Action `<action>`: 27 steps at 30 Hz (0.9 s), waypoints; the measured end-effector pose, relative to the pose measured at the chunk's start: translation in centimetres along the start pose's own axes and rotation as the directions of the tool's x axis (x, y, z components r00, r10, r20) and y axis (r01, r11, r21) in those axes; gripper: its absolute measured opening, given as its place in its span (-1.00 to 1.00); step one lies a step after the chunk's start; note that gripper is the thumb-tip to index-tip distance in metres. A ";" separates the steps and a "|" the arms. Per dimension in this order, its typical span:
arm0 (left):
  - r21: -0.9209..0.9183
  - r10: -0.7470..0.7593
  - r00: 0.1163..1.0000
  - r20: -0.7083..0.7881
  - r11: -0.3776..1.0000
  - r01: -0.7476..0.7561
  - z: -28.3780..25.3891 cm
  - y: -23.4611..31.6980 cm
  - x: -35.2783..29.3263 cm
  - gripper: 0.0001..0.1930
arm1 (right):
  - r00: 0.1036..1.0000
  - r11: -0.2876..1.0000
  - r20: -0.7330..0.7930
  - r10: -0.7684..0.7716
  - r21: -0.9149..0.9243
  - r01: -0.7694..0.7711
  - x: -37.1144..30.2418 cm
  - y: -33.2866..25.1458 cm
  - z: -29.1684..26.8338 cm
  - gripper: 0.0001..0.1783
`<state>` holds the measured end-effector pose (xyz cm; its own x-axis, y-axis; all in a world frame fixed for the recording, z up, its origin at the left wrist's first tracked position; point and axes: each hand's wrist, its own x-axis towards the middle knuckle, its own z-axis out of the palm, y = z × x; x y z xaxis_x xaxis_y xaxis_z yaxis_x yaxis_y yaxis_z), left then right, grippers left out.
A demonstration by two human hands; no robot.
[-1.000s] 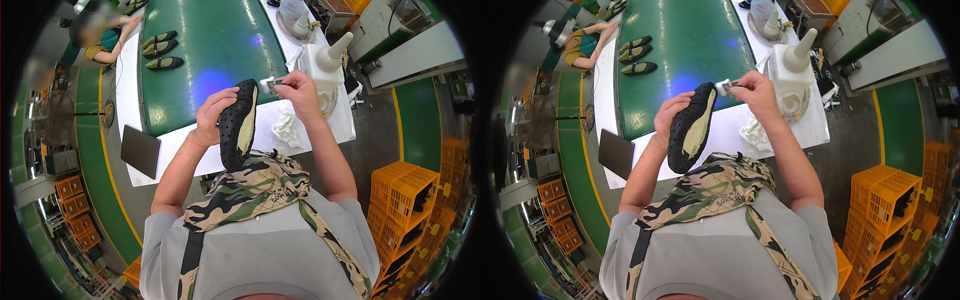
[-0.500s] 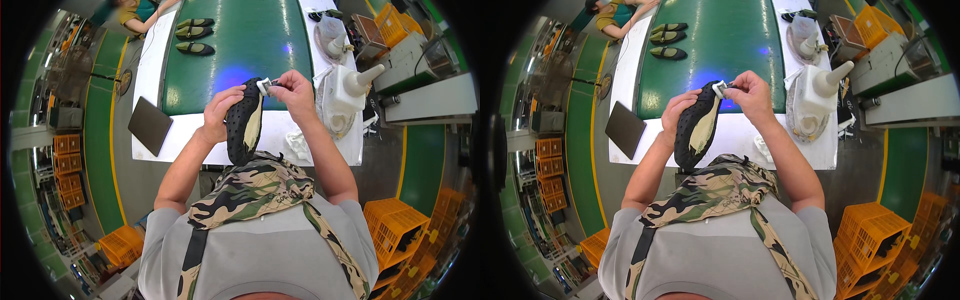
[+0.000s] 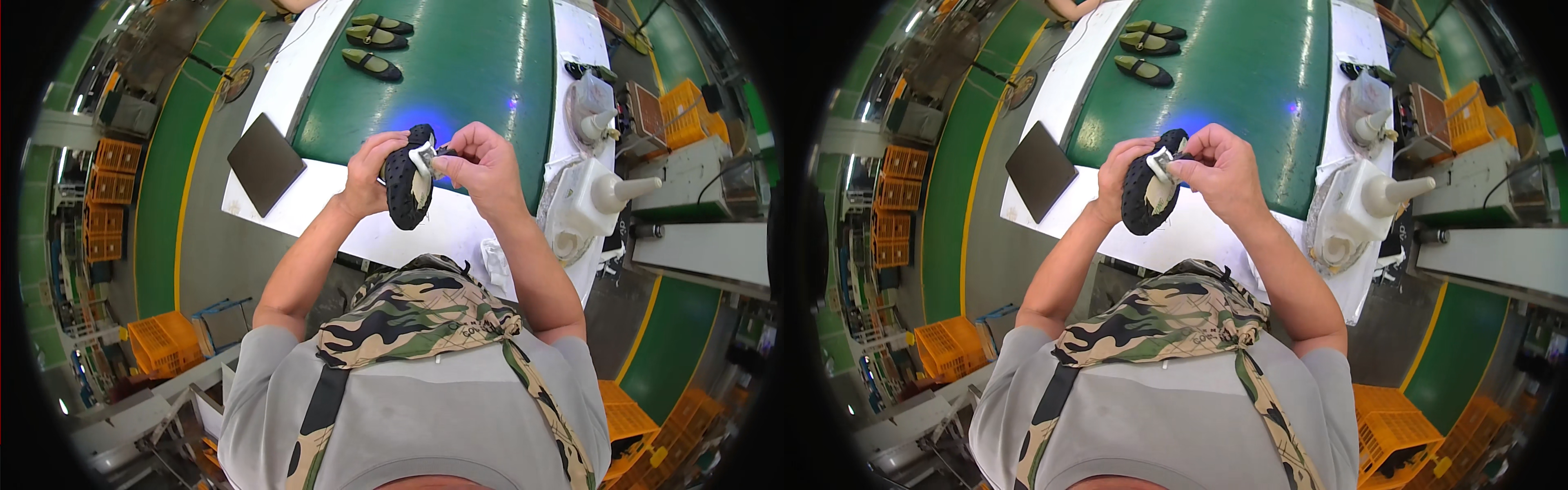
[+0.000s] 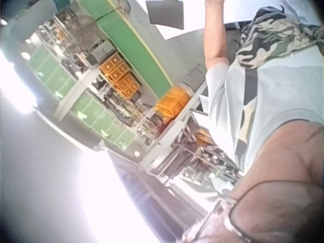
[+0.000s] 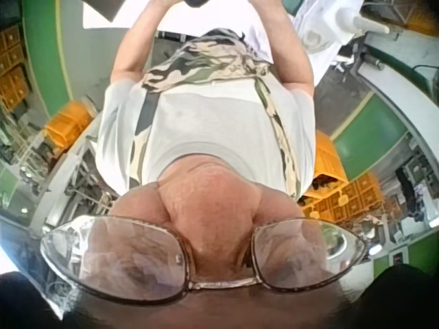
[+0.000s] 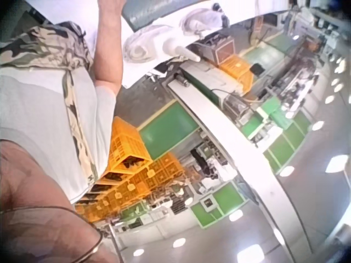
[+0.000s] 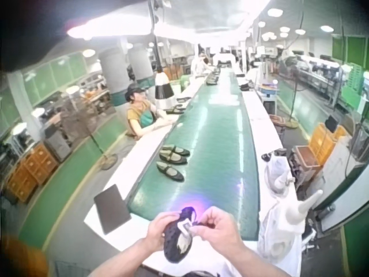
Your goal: Apply adhesive or primer to the edges of shoe soles using a cotton swab or applicator.
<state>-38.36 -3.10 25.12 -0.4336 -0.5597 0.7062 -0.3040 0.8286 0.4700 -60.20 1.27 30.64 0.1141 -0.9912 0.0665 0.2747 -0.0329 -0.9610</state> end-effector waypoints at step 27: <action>-0.483 -0.558 0.651 0.515 0.438 0.758 -3.3 0.9 -1.7 -0.36 | 0.989 0.985 0.037 -0.146 -0.089 0.148 5.8 -0.5 2.8 -0.84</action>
<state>-35.14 -1.32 26.08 -0.5495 -0.8321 -0.0753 -0.0517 -0.0560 0.9971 -57.02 -4.07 32.28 0.1082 -0.9705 0.2157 0.2026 -0.1909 -0.9605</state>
